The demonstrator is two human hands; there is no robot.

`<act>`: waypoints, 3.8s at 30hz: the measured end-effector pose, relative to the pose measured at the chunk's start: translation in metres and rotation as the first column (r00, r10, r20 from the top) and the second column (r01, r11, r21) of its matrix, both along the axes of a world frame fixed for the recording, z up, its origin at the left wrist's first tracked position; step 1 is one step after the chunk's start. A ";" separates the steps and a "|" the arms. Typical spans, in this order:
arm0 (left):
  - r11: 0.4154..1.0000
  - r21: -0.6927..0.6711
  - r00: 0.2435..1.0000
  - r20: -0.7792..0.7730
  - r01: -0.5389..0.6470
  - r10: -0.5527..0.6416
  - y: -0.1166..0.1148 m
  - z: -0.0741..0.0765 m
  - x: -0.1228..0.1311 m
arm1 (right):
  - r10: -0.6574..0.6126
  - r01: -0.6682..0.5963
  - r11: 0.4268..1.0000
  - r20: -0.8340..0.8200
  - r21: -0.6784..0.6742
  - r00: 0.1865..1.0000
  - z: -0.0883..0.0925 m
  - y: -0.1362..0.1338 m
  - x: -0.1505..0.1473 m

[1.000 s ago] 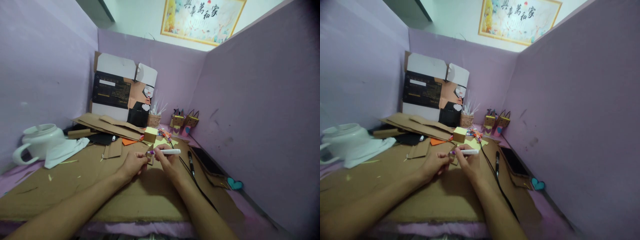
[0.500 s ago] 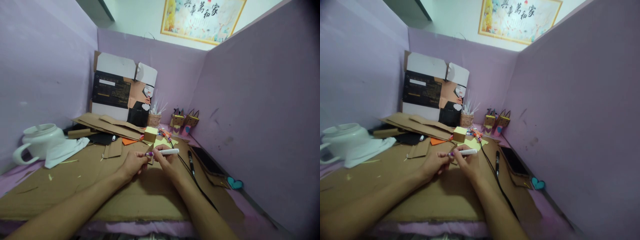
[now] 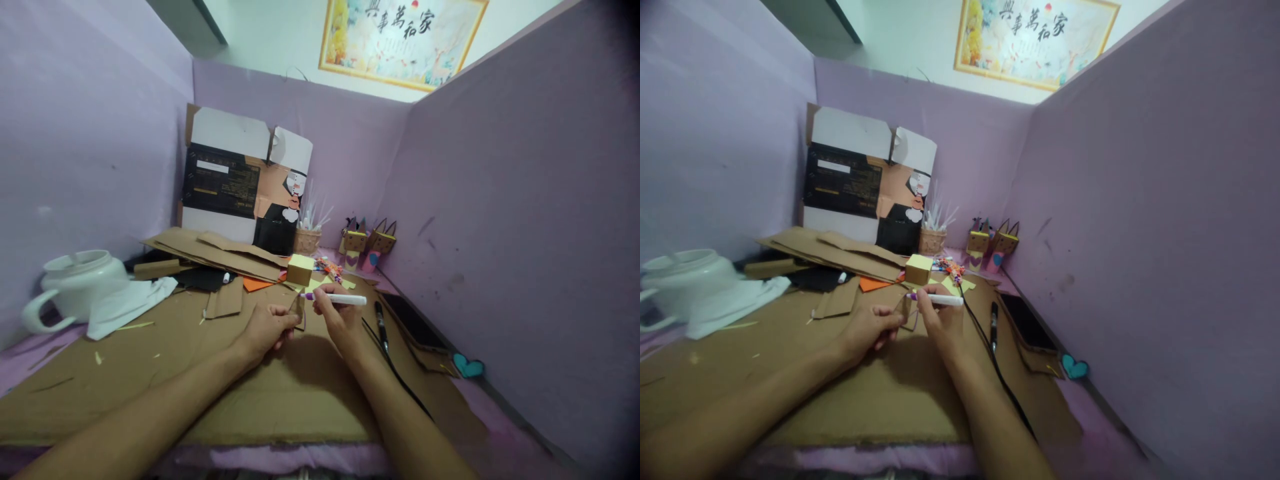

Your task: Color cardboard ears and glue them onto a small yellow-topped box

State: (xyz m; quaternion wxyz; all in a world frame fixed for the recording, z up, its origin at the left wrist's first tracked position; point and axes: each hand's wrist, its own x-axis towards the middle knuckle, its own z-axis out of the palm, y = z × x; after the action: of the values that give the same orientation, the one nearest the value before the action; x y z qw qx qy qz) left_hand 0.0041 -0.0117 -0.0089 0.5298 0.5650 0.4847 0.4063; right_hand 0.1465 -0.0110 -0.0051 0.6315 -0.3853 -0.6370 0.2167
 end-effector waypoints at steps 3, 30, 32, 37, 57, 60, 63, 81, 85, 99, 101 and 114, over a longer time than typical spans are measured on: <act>1.000 -0.008 1.000 0.014 0.009 -0.009 0.000 0.000 0.000 | -0.012 0.013 1.000 -0.043 0.014 0.999 0.000 0.001 0.000; 1.000 -0.021 0.999 0.037 -0.009 0.009 -0.001 0.002 0.000 | -0.038 0.039 0.999 -0.054 0.010 0.998 0.000 0.005 0.002; 1.000 -0.015 0.999 0.031 -0.013 0.014 0.000 0.002 0.000 | -0.028 0.028 1.000 -0.033 0.013 0.999 0.000 0.005 0.002; 1.000 -0.012 0.999 0.035 -0.011 0.011 0.001 0.001 0.000 | 0.028 -0.028 1.000 -0.009 -0.006 1.000 0.000 0.001 -0.001; 1.000 -0.006 0.999 0.047 0.004 -0.004 0.004 -0.001 0.000 | 0.081 -0.081 0.994 -0.006 -0.067 0.997 -0.001 -0.003 -0.002; 1.000 -0.002 0.999 0.054 0.006 -0.006 0.004 -0.001 0.000 | 0.061 -0.061 0.997 -0.011 -0.046 0.998 0.001 -0.003 -0.002; 1.000 -0.010 0.999 0.044 -0.001 0.002 0.003 0.000 0.000 | 0.040 -0.040 0.999 -0.021 -0.026 0.999 0.002 -0.001 -0.002; 1.000 -0.025 0.998 0.056 -0.011 0.012 0.000 0.003 0.000 | -0.095 0.098 0.994 -0.079 0.043 0.992 0.003 0.002 0.003; 0.999 -0.038 0.998 0.068 -0.009 0.012 0.001 0.002 0.000 | -0.114 0.120 0.990 -0.083 0.080 0.990 0.001 0.001 0.004; 1.000 -0.024 0.998 0.058 -0.014 0.015 0.002 0.000 0.000 | -0.082 0.083 0.995 -0.021 0.052 0.996 -0.001 0.005 0.002; 1.000 -0.027 0.998 0.059 -0.015 0.017 0.002 0.000 0.000 | -0.083 0.083 0.995 -0.016 0.050 0.996 -0.001 0.004 0.002; 0.999 -0.026 0.998 0.056 -0.020 0.021 0.002 0.001 0.000 | -0.083 0.085 0.995 -0.028 0.044 0.996 -0.002 0.005 0.002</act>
State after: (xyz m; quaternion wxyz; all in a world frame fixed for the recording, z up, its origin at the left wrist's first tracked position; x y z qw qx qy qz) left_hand 0.0042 -0.0100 -0.0083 0.5463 0.5415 0.4804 0.4213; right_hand 0.1490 -0.0059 -0.0068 0.6569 -0.3944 -0.6167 0.1805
